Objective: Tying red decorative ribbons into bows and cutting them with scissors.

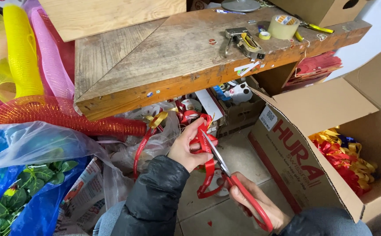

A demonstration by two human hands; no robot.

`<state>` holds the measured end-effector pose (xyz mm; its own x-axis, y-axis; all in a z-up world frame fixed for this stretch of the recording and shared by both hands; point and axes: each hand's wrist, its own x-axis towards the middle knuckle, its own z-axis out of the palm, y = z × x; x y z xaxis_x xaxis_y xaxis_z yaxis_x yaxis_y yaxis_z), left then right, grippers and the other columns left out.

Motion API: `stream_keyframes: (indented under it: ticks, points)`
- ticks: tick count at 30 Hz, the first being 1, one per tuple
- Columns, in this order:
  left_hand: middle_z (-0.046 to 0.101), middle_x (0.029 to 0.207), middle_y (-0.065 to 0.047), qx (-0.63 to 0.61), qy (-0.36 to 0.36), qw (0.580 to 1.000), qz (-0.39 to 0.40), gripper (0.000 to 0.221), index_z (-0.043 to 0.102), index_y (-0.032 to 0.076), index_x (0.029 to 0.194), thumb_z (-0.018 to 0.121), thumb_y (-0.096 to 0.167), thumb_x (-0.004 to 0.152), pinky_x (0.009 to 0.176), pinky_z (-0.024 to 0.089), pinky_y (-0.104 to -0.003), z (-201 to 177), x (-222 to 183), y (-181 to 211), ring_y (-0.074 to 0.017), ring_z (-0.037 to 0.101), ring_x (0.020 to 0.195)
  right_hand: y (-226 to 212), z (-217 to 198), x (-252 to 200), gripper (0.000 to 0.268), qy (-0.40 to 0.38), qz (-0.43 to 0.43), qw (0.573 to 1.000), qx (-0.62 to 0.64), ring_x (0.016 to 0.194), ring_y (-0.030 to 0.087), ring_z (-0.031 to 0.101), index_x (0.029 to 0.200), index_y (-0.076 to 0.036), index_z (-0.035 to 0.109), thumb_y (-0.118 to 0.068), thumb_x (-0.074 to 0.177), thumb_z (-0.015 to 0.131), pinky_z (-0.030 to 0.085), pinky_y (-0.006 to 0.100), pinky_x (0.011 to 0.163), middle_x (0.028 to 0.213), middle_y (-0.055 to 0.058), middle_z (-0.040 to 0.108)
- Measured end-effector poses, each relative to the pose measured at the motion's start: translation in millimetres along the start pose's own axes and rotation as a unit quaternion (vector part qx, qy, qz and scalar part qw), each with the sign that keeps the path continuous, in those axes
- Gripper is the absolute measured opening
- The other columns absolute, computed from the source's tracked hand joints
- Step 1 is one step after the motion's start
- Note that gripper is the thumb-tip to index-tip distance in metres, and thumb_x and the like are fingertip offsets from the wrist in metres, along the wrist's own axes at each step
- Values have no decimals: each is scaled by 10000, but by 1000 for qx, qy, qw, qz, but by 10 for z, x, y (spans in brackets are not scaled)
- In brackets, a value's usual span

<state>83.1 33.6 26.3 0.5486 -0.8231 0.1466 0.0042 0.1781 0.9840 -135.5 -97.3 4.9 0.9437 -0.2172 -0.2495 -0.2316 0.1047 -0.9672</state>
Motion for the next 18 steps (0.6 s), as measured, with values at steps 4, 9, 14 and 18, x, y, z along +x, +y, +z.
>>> stream_keyframes:
  ticks: [4, 9, 14, 18]
  points:
    - [484, 1597, -139, -15, 3, 1000, -19, 953, 338, 151, 1598, 755, -108, 782, 853, 709, -459, 21, -22, 67, -354, 732, 1220, 36, -40, 23, 438, 19, -13, 997, -70, 637, 139, 421, 958, -87, 663, -523, 943, 631, 344, 279, 611, 768, 12, 508]
    - [426, 1631, -173, -18, -4, 1000, -16, 947, 340, 178, 1590, 746, -124, 790, 802, 734, -486, 12, -25, 76, -403, 714, 1234, 162, -74, 51, 410, 27, -61, 996, -52, 679, 148, 425, 863, -102, 626, -499, 956, 666, 327, 287, 659, 760, 14, 513]
    - [322, 1686, -168, -20, 4, 999, -39, 945, 372, 213, 1577, 721, -150, 778, 755, 738, -467, 35, -45, 171, -374, 729, 1216, 202, -81, 47, 367, 25, -36, 999, -15, 565, 131, 367, 854, -83, 615, -417, 990, 681, 312, 284, 528, 708, 12, 456]
    - [346, 1685, -140, -34, 6, 999, -36, 934, 361, 191, 1583, 706, -159, 789, 766, 738, -485, 30, -46, 177, -396, 708, 1241, 17, -83, -37, 419, 13, 35, 998, -54, 402, 124, 382, 953, -94, 635, -513, 943, 636, 396, 276, 324, 653, 11, 465]
